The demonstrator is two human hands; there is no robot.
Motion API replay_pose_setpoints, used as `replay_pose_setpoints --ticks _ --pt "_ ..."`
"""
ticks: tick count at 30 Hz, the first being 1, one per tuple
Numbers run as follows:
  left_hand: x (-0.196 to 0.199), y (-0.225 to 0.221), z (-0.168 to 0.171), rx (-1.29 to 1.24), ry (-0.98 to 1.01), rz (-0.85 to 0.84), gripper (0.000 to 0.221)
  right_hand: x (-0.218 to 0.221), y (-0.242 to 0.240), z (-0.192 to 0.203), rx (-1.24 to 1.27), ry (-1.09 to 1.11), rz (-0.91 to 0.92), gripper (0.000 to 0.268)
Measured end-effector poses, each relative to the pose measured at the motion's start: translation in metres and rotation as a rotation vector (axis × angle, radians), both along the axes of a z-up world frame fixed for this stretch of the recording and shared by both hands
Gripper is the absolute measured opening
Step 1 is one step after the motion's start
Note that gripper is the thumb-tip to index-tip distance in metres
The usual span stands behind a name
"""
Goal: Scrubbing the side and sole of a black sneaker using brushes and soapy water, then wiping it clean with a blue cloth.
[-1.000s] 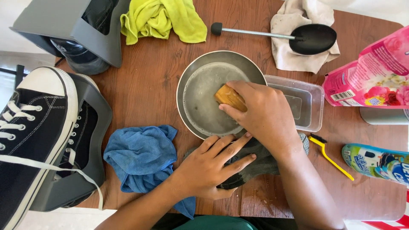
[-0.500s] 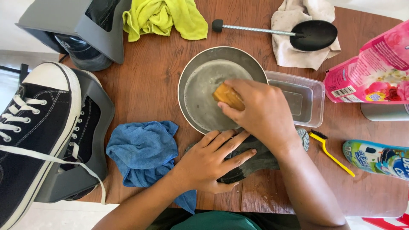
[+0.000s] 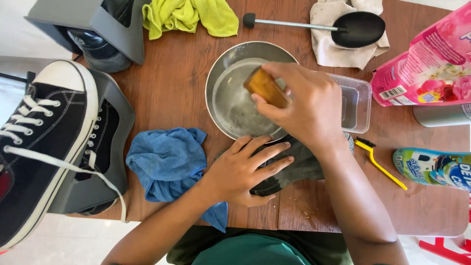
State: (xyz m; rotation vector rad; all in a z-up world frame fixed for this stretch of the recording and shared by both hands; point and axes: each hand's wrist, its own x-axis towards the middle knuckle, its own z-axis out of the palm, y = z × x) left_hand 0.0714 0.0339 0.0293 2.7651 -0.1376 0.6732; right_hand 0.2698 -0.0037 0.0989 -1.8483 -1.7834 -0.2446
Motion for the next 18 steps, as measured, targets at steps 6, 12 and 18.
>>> replay_pose_setpoints --ticks 6,12,18 --pt "-0.001 0.001 0.001 -0.032 0.002 -0.01 0.068 0.0 -0.003 0.001 -0.02 -0.128 -0.042 0.037" --pt "-0.003 -0.001 -0.003 -0.011 0.013 0.011 0.075 -0.003 -0.004 0.019 -0.14 0.145 0.009 0.037" --pt "-0.004 -0.002 -0.006 -0.115 0.006 -0.131 0.065 0.007 -0.021 0.024 -0.034 0.5 0.191 0.042"
